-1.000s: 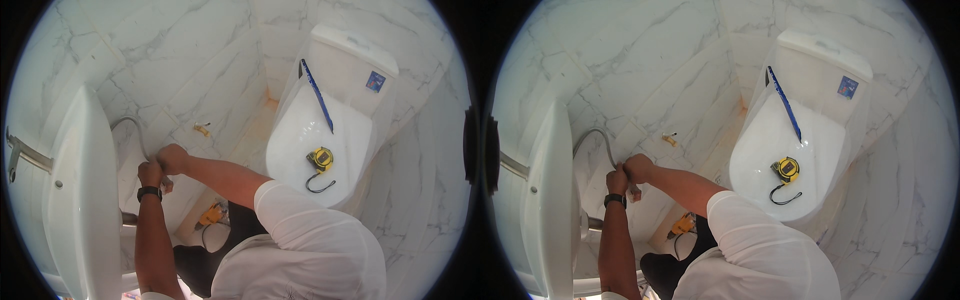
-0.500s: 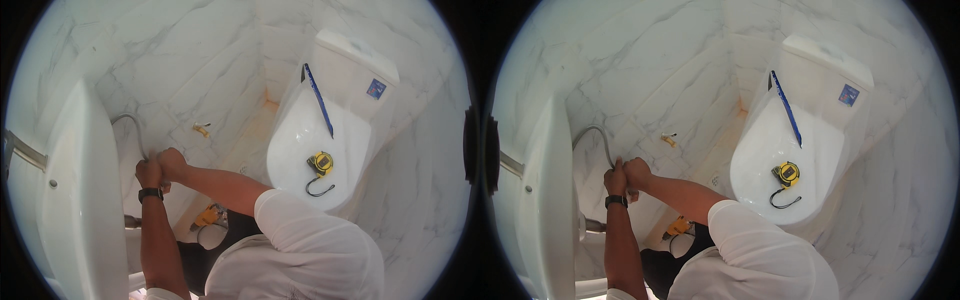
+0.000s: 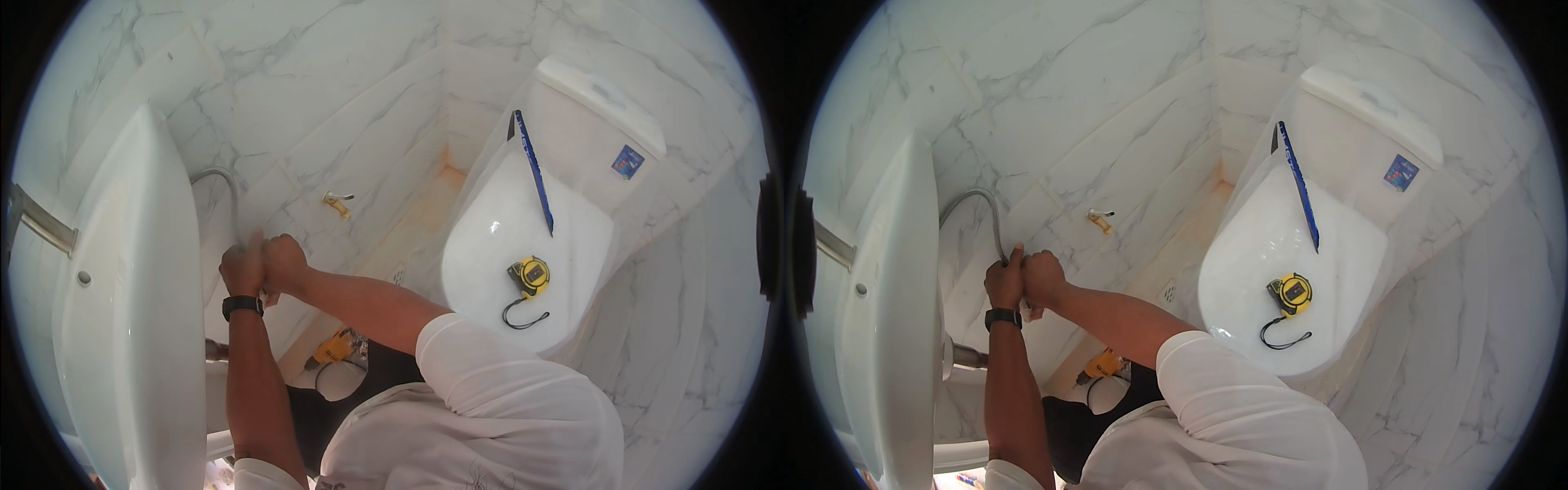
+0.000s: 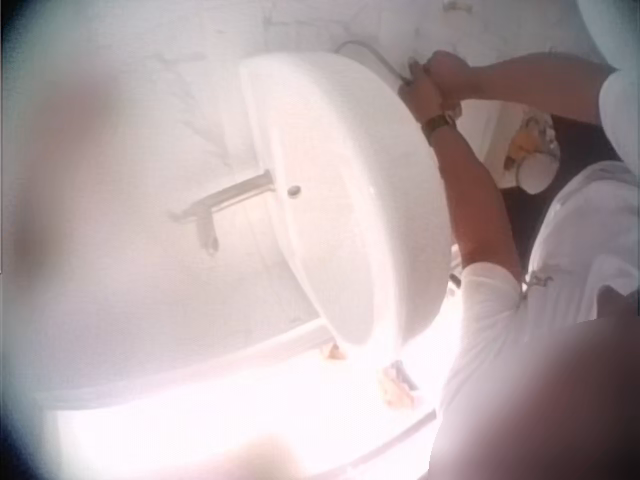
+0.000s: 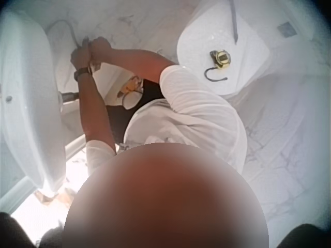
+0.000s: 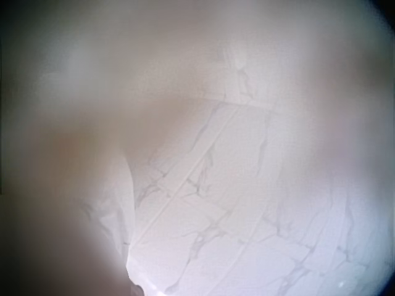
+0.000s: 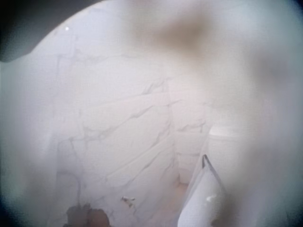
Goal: The person installs a wall-mounted sink in a bathroom. They position the sink against the wall, connect the water supply lines, and use a power drill to secure the sink to the wall.
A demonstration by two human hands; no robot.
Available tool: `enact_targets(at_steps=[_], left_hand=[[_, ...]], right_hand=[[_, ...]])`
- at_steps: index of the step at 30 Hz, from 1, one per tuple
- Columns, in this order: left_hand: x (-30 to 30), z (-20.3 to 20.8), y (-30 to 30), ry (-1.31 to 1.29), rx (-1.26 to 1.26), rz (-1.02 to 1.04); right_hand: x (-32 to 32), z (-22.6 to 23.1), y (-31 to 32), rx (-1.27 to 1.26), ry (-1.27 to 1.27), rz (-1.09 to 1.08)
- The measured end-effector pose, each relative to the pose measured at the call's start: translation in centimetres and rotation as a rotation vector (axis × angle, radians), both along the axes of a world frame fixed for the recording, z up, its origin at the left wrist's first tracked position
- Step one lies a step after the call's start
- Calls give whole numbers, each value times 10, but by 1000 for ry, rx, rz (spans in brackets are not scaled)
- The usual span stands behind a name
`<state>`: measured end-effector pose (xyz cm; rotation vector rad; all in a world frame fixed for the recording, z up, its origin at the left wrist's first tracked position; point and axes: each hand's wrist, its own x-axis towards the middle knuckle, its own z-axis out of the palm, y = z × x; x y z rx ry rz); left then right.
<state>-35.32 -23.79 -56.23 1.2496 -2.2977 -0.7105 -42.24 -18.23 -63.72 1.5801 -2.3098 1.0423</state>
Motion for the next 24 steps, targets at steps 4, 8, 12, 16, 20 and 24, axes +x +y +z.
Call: enact_targets(at_steps=[4,8,12,16,20,24], left_hand=[[1,0,-2,-9,-47,-56],[0,2,-2,42,-32,-97],[1,5,7,-51,54,-52],[-3,4,18,18,200,52],[1,-1,29,269,413,-11],[21,-5,55,467,262,-139]], right_hand=[[2,2,3,20,48,10],[3,2,4,56,45,-4],[2,0,2,59,39,20],[-3,-2,2,-65,-34,21],[-4,-2,4,-3,-24,-18],[0,-2,5,-83,-28,-66]])
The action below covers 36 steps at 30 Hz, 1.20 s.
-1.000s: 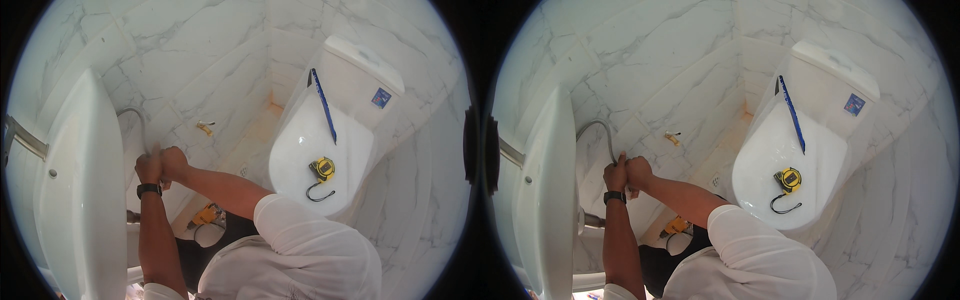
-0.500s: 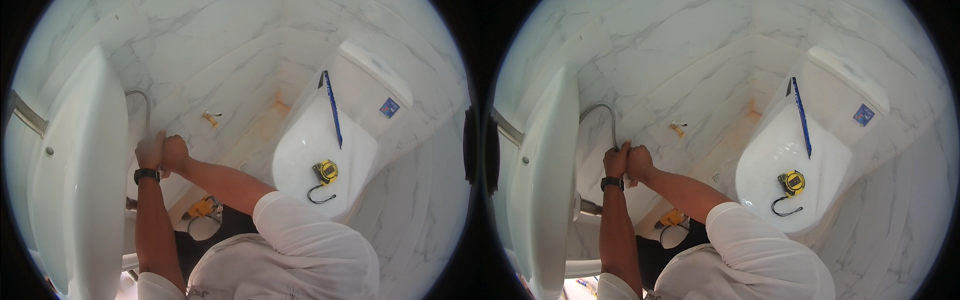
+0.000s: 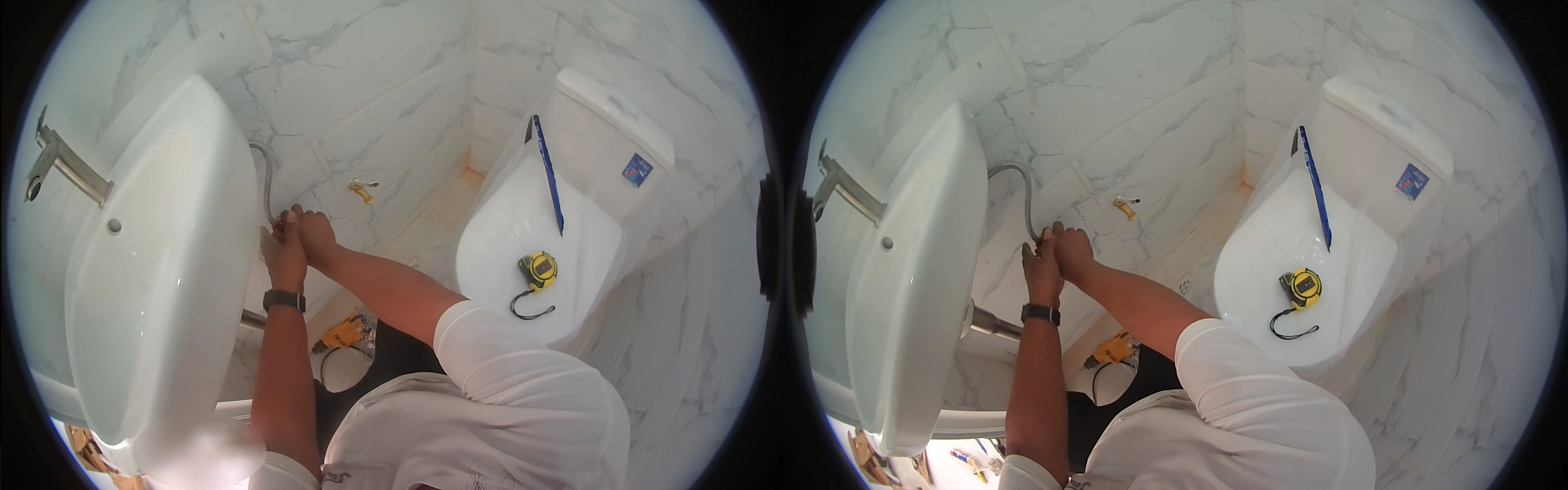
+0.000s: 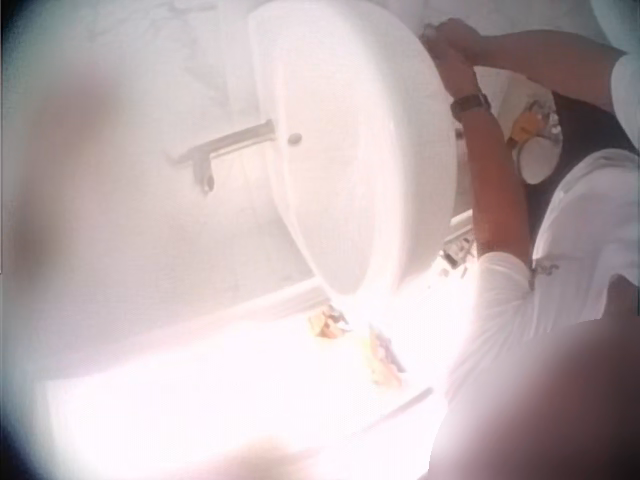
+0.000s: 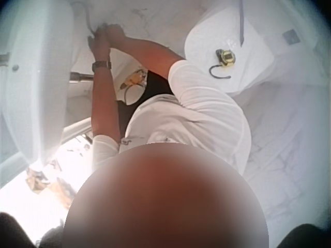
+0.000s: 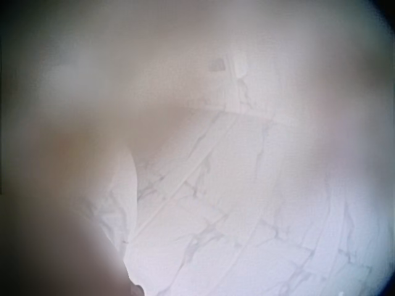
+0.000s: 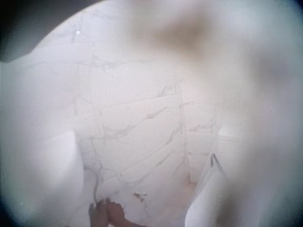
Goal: The person installs a wall-mounted sink in a bathroom. They position the sink against the wall, connect the water supply lines, and use a power drill to secure the sink to the wall.
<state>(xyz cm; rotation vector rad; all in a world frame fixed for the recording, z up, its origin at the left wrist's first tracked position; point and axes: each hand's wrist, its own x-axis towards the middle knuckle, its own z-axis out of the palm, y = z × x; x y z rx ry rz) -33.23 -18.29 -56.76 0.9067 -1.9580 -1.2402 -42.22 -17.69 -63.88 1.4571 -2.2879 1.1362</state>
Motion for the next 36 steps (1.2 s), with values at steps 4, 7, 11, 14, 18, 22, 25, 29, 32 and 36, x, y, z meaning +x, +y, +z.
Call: enact_targets(at_steps=[4,7,11,14,18,22,25,29,32,36], left_hand=[[41,-12,48,114,-260,-42],[92,-6,73,-55,-352,-261],[174,32,104,-361,-272,-558],[245,74,110,-646,-291,-623],[352,121,104,-738,-99,-430],[464,160,106,-938,211,-5],[536,186,118,-1130,339,54],[592,209,137,-1256,274,-2],[607,216,138,-1294,290,-30],[601,224,123,-1249,256,20]], right_hand=[[9,10,-3,-119,-123,-15],[12,27,0,-220,-274,17],[14,54,19,-132,-432,-82],[5,55,52,152,-658,-38],[-13,33,108,540,-643,-51],[-32,27,207,471,-923,-273],[-35,57,308,419,-958,-426],[4,145,437,689,-671,-568],[47,221,499,427,-1224,-848],[71,286,536,126,-1534,-976]])
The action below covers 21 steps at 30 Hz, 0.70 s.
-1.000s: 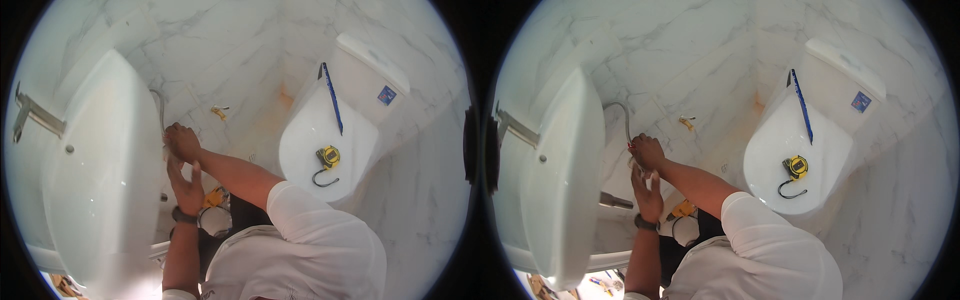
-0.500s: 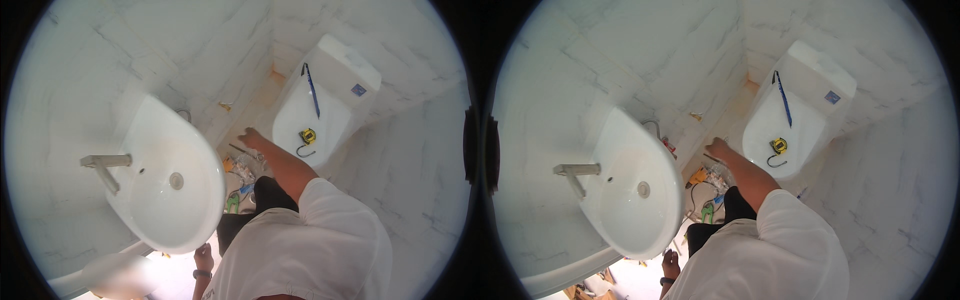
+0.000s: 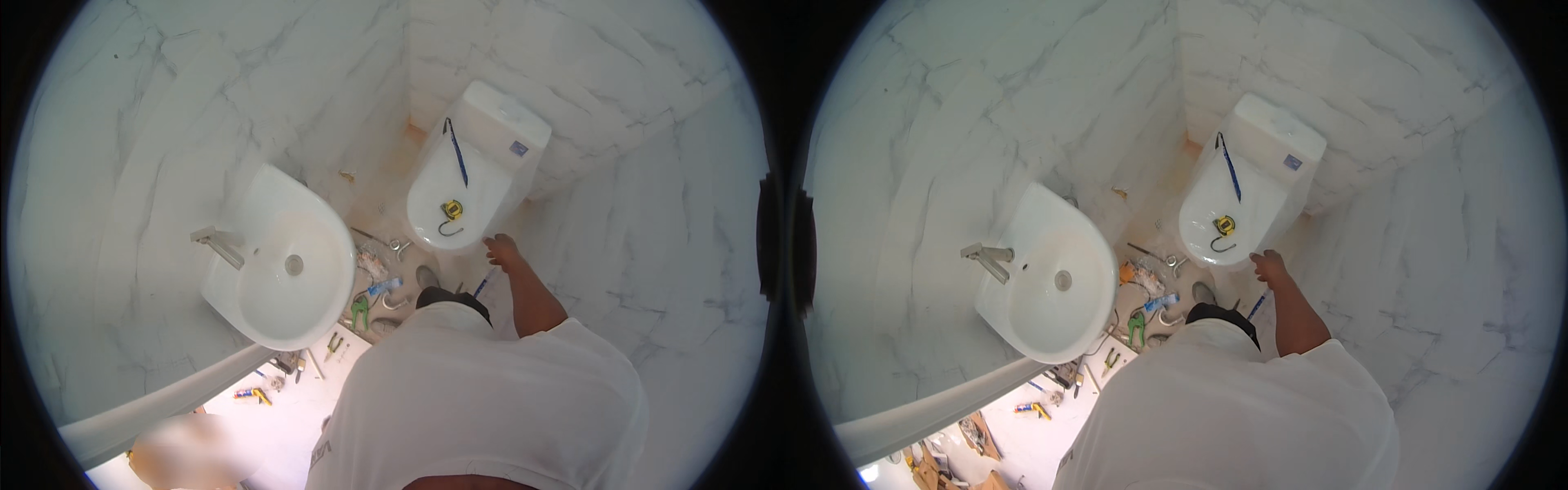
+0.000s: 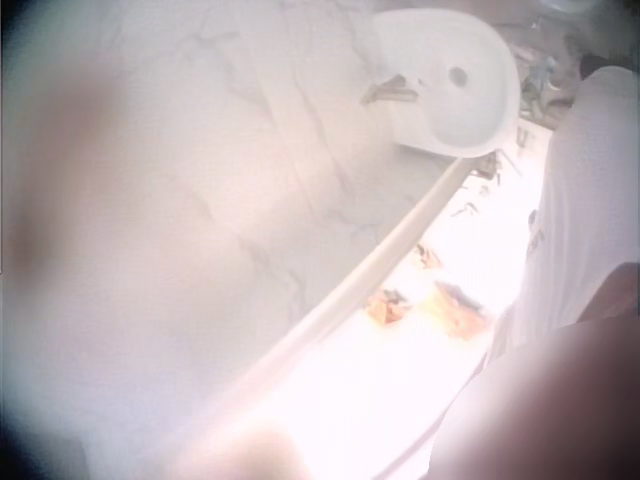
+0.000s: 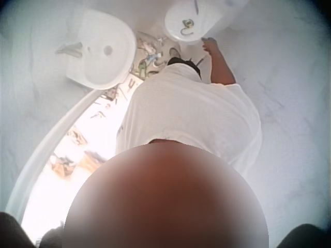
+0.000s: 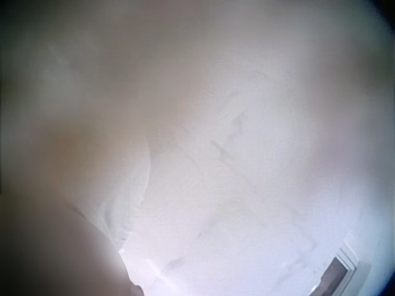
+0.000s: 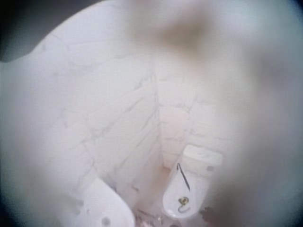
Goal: The person installs a wall-mounted sink in a bathroom. They position the sink against the wall, connect the water supply lines, and use a power drill to secure the sink to the wall.
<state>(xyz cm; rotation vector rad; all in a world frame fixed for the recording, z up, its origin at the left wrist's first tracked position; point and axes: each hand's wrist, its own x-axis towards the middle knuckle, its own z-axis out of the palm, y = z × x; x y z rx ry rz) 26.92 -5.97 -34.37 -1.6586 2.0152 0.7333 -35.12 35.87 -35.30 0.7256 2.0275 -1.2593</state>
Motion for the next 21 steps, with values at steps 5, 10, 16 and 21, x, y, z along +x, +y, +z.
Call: enact_targets(at_steps=[5,10,16,21], left_hand=[[-19,26,-21,129,-316,246],[-43,47,-31,705,-263,849],[-82,36,38,629,22,864],[-100,7,129,286,45,465]], right_hand=[[-54,11,-2,-97,156,-21],[-158,-5,-10,-277,5,-31],[-238,2,-13,-287,93,-361],[-277,43,-76,-88,776,230]])
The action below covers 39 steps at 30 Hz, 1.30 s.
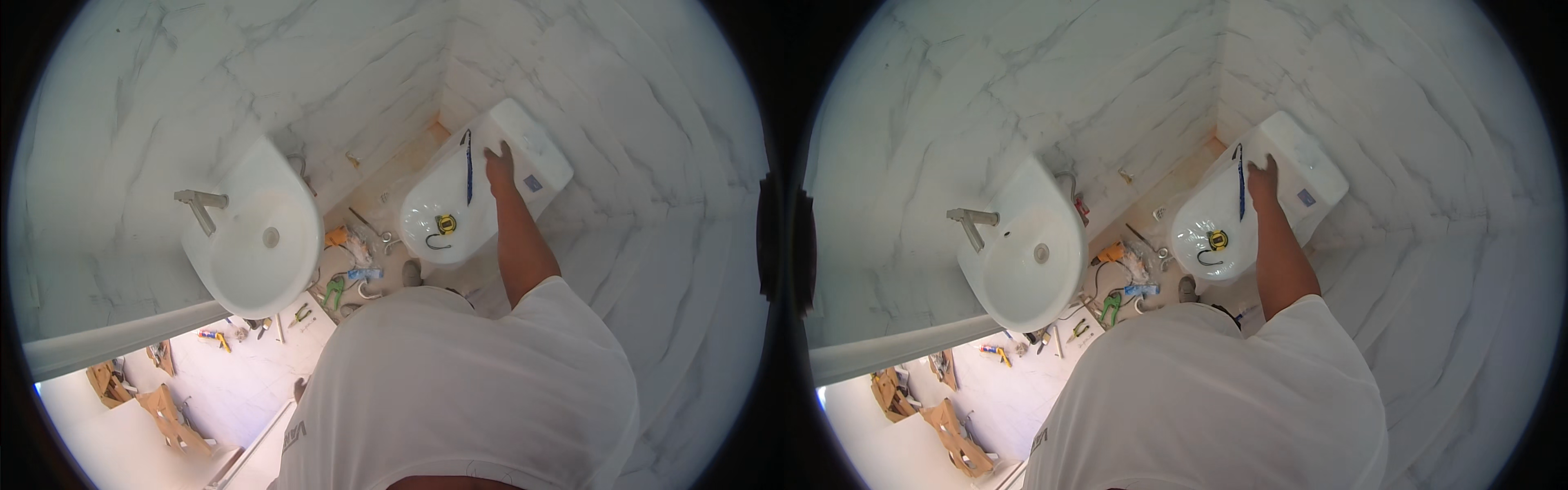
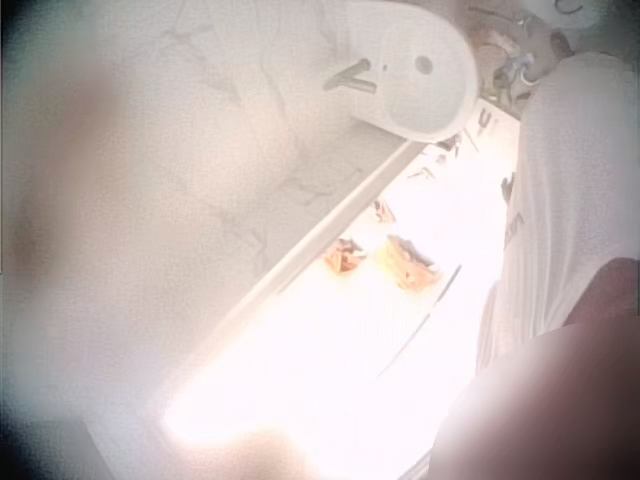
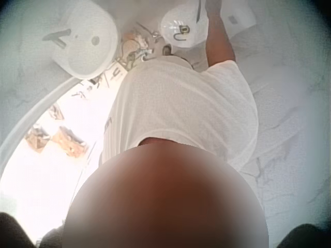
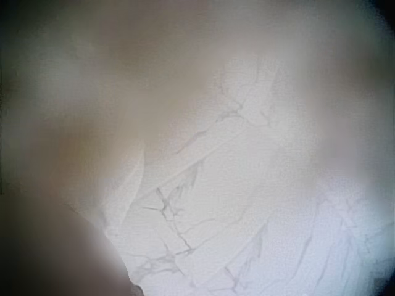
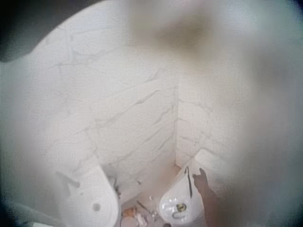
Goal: The person installs a wall-mounted sink in a bathroom. They position the sink against the wall, connect the water supply lines, and use a power drill to secure the sink to the wall.
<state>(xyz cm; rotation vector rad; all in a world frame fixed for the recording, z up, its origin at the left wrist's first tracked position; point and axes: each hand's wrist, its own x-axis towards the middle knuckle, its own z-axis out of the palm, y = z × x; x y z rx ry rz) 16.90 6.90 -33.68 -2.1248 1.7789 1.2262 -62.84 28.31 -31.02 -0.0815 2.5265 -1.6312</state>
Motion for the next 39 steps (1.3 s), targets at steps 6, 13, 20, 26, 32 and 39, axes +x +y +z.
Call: enact_targets(at_steps=[6,13,20,26,32,39], left_hand=[[26,-35,46,-151,34,-255],[31,-48,58,-155,25,-254],[-6,-21,38,-109,27,-152],[-3,-31,25,-139,-4,-372],[10,-61,29,-97,-61,-571],[9,-57,47,-69,-66,-418]], right_hand=[[16,24,-38,269,-222,915],[124,-117,57,803,-215,969],[234,-151,207,993,-890,1001],[214,-157,235,925,-730,784],[202,-185,214,636,-574,634],[213,-207,205,899,-249,1053]])
